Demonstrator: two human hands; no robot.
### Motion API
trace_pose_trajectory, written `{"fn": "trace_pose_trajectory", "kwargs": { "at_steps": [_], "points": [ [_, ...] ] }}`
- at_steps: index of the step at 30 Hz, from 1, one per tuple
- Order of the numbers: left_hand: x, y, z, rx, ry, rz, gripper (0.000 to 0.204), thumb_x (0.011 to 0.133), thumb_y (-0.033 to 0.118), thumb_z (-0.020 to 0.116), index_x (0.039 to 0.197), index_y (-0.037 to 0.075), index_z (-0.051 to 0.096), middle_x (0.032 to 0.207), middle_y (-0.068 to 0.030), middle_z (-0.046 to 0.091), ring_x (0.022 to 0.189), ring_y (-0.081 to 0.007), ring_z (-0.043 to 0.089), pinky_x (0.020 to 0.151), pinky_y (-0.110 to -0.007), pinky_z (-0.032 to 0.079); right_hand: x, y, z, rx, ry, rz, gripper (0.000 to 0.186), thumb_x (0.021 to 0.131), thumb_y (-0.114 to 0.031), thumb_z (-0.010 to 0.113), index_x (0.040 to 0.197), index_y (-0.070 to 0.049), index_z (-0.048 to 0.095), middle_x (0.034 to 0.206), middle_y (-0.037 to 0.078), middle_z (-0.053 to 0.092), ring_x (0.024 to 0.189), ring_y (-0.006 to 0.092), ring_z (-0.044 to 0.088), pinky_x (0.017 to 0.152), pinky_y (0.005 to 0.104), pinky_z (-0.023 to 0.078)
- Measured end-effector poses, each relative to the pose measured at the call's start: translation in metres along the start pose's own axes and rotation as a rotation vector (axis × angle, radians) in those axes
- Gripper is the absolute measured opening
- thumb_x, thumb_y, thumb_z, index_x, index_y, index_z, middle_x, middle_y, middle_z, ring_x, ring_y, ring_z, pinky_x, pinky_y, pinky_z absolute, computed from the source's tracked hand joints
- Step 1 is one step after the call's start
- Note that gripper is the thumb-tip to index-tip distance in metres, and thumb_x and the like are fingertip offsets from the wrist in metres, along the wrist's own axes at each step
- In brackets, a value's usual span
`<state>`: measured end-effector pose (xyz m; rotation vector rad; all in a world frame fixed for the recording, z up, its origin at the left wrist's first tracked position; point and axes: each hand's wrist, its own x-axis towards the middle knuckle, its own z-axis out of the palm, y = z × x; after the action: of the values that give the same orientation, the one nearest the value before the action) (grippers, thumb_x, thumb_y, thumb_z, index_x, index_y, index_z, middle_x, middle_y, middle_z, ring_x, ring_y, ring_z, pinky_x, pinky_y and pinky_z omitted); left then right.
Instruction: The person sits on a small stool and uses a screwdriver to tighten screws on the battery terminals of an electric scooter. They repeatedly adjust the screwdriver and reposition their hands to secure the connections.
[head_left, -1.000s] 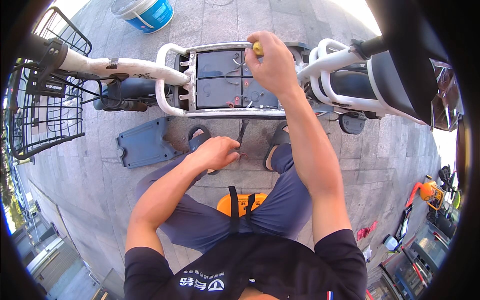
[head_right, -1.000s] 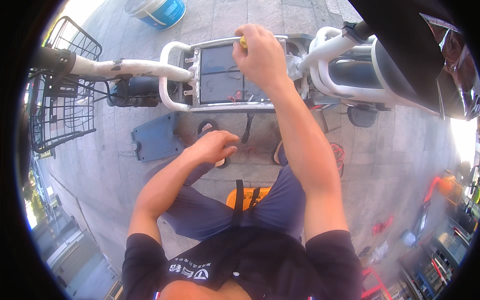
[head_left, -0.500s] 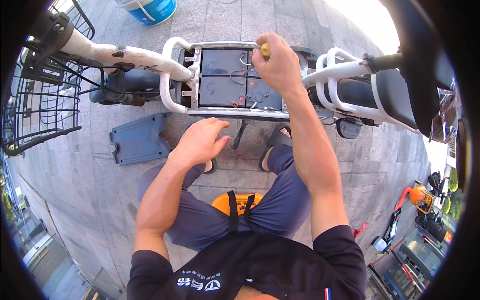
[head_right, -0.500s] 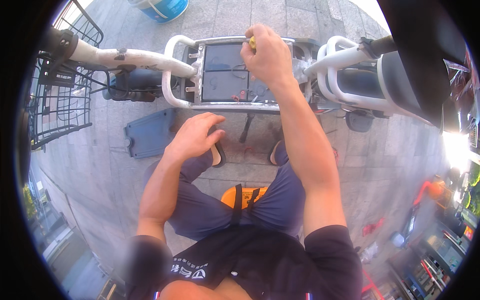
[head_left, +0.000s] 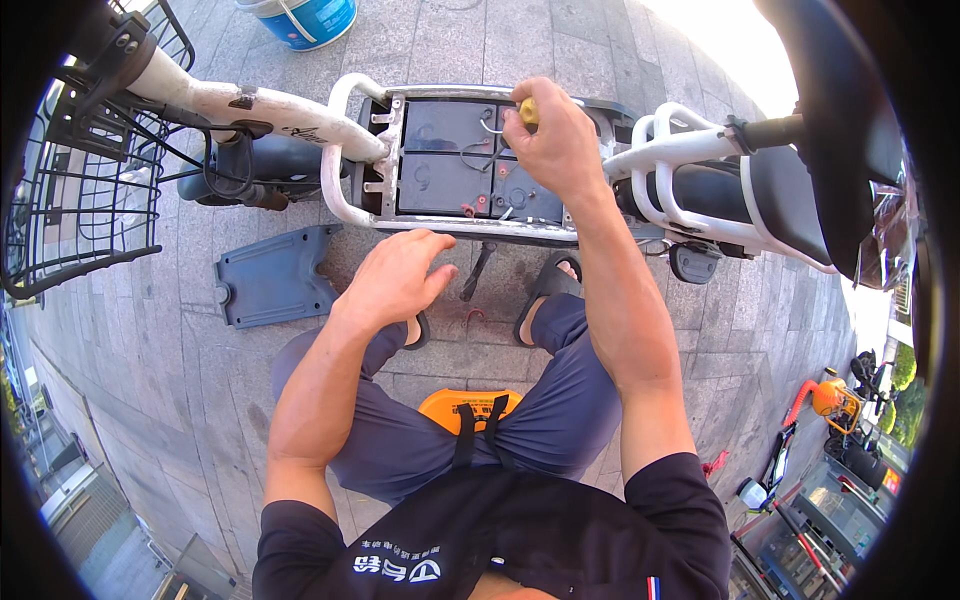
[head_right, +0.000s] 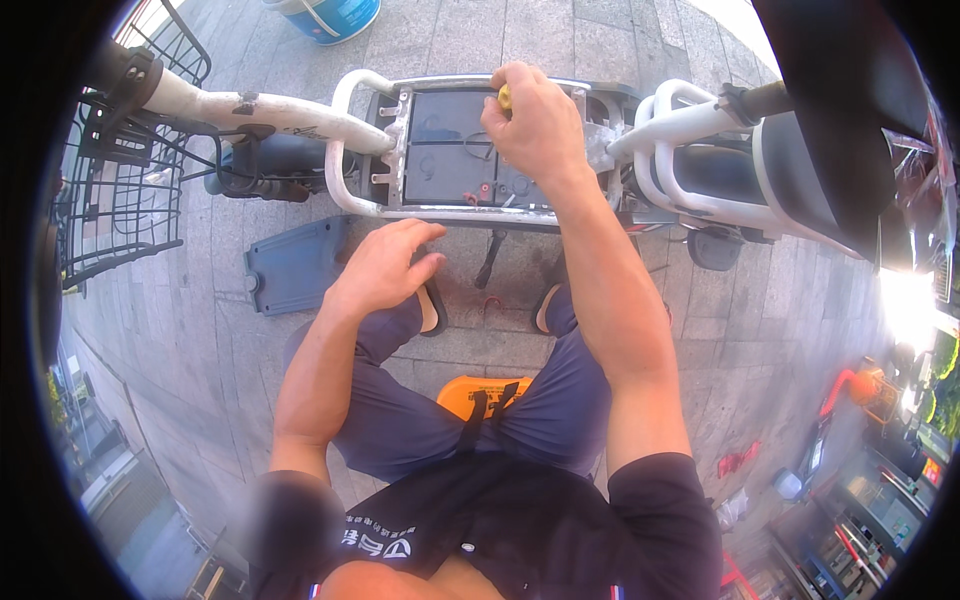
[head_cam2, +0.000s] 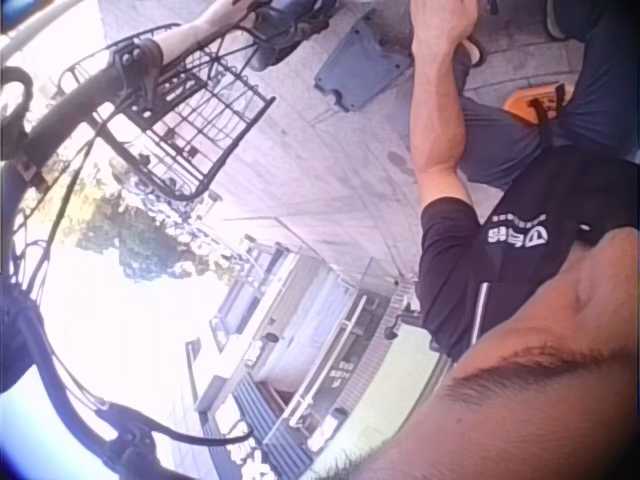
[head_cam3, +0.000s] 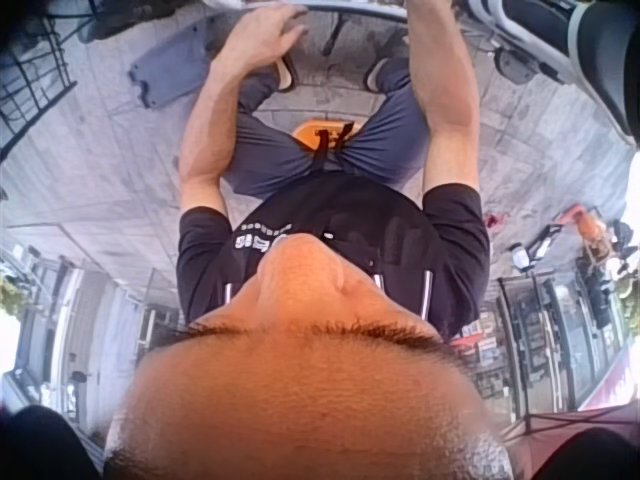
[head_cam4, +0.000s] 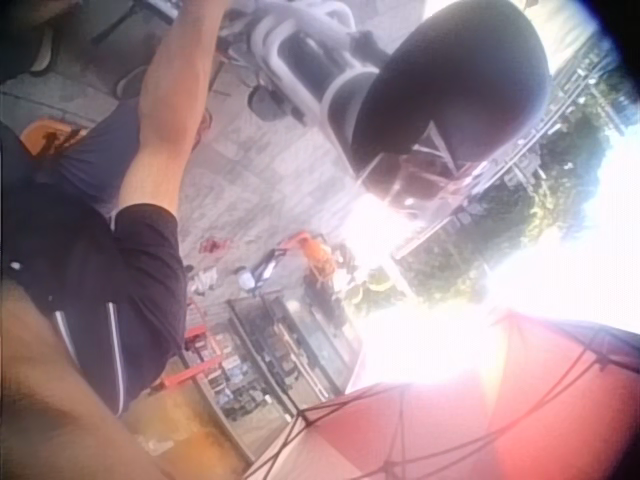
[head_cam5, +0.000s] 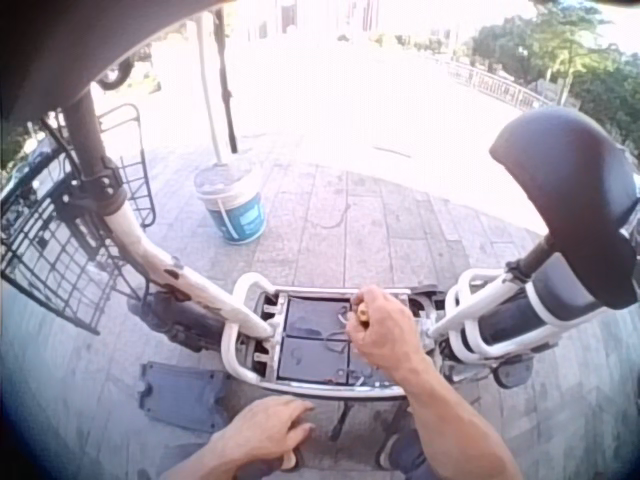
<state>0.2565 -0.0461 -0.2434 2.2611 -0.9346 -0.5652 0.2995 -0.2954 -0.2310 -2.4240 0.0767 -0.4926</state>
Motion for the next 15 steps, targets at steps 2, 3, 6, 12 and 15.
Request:
{"fn": "trace_pose_trajectory", "kwargs": {
  "at_steps": [2, 3, 6, 12, 15],
  "points": [
    [0.001, 0.0, -0.001, -0.007, 0.001, -0.006, 0.034, 0.086, 0.017, 0.068, 0.115, -0.001, 0.065, 0.11, -0.0179, 0.067, 0.102, -0.0361, 0.064, 0.088, -0.042, 0.051, 0.0, 0.001, 0.0, -0.003, 0.01, -0.006, 0.022, 0.083, -0.018, 0.065, 0.1, -0.005, 0.062, 0.097, 0.017, 0.067, 0.088, 0.0355, 0.066, 0.077, 0.0433, 0.052],
    [0.002, 0.0, -0.001, -0.013, 0.001, -0.013, 0.034, 0.086, 0.017, 0.068, 0.115, -0.001, 0.065, 0.11, -0.0181, 0.067, 0.102, -0.0361, 0.064, 0.088, -0.042, 0.051, 0.0, 0.002, 0.0, -0.016, 0.011, 0.007, 0.022, 0.083, -0.018, 0.065, 0.1, -0.005, 0.062, 0.097, 0.017, 0.067, 0.088, 0.0356, 0.066, 0.077, 0.0433, 0.052],
    [0.003, 0.0, -0.004, -0.01, 0.009, -0.019, 0.034, 0.086, 0.016, 0.068, 0.115, -0.001, 0.065, 0.112, -0.0186, 0.067, 0.102, -0.0358, 0.064, 0.087, -0.041, 0.052, 0.0, 0.006, -0.001, -0.046, 0.026, 0.02, 0.021, 0.084, -0.017, 0.066, 0.1, -0.005, 0.062, 0.097, 0.016, 0.068, 0.087, 0.0349, 0.066, 0.077, 0.0421, 0.053],
    [0.007, -0.004, -0.013, -0.045, 0.031, -0.056, 0.034, 0.086, 0.015, 0.068, 0.115, -0.001, 0.065, 0.112, -0.0191, 0.067, 0.102, -0.0345, 0.065, 0.087, -0.04, 0.053, 0.002, 0.006, -0.004, -0.028, -0.023, -0.076, 0.018, 0.084, -0.018, 0.065, 0.099, -0.007, 0.063, 0.098, 0.015, 0.068, 0.088, 0.0355, 0.067, 0.076, 0.0437, 0.053],
    [0.014, -0.004, -0.018, -0.084, 0.053, -0.081, 0.034, 0.087, 0.014, 0.068, 0.116, -0.001, 0.065, 0.11, -0.0183, 0.068, 0.1, -0.0316, 0.067, 0.086, -0.038, 0.053, 0.001, -0.006, -0.003, 0.01, -0.154, -0.25, 0.015, 0.085, -0.017, 0.064, 0.098, -0.009, 0.063, 0.096, 0.013, 0.069, 0.088, 0.0346, 0.067, 0.075, 0.0439, 0.052]
  ]
}}
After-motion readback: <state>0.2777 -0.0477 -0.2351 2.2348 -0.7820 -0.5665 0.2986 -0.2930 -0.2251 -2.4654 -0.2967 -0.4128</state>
